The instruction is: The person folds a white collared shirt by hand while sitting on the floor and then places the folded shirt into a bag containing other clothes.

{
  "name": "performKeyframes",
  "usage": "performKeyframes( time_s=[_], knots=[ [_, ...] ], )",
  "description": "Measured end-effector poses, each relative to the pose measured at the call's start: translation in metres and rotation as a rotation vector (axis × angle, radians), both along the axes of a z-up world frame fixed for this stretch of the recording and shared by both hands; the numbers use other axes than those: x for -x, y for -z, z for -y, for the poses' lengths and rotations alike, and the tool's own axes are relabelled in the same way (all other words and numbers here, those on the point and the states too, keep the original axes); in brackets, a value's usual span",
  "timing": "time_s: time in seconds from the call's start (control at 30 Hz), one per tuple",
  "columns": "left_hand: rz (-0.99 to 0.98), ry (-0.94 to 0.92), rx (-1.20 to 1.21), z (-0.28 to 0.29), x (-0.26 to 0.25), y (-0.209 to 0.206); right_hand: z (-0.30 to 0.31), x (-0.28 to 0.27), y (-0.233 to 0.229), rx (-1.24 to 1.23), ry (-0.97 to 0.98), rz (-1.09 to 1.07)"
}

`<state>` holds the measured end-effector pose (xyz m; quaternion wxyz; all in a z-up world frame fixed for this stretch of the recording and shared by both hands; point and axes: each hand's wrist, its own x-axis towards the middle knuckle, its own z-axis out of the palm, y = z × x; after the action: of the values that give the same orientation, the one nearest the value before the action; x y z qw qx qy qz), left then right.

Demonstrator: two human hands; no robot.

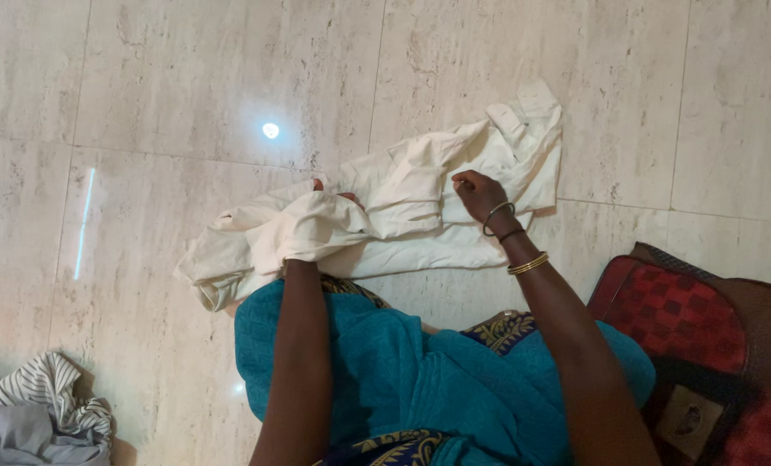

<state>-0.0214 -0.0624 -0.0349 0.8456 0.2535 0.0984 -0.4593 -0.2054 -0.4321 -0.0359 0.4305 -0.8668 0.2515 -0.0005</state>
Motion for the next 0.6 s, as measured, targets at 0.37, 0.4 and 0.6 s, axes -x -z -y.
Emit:
performKeyframes(
  time_s=[0.37,0.4,0.6],
  knots=[
    [-0.008,0.105,-0.023,-0.005,0.005,0.003,0.037,0.006,0.001,0.801,0.061,0.055],
    [-0.001,0.159,-0.053,-0.003,0.009,0.001,0.064,0.013,0.006,0.663,0.159,0.074],
    [0.292,1.134,-0.426,0.062,0.047,-0.027,0.129,0.037,0.033,0.147,0.638,0.01]
  ],
)
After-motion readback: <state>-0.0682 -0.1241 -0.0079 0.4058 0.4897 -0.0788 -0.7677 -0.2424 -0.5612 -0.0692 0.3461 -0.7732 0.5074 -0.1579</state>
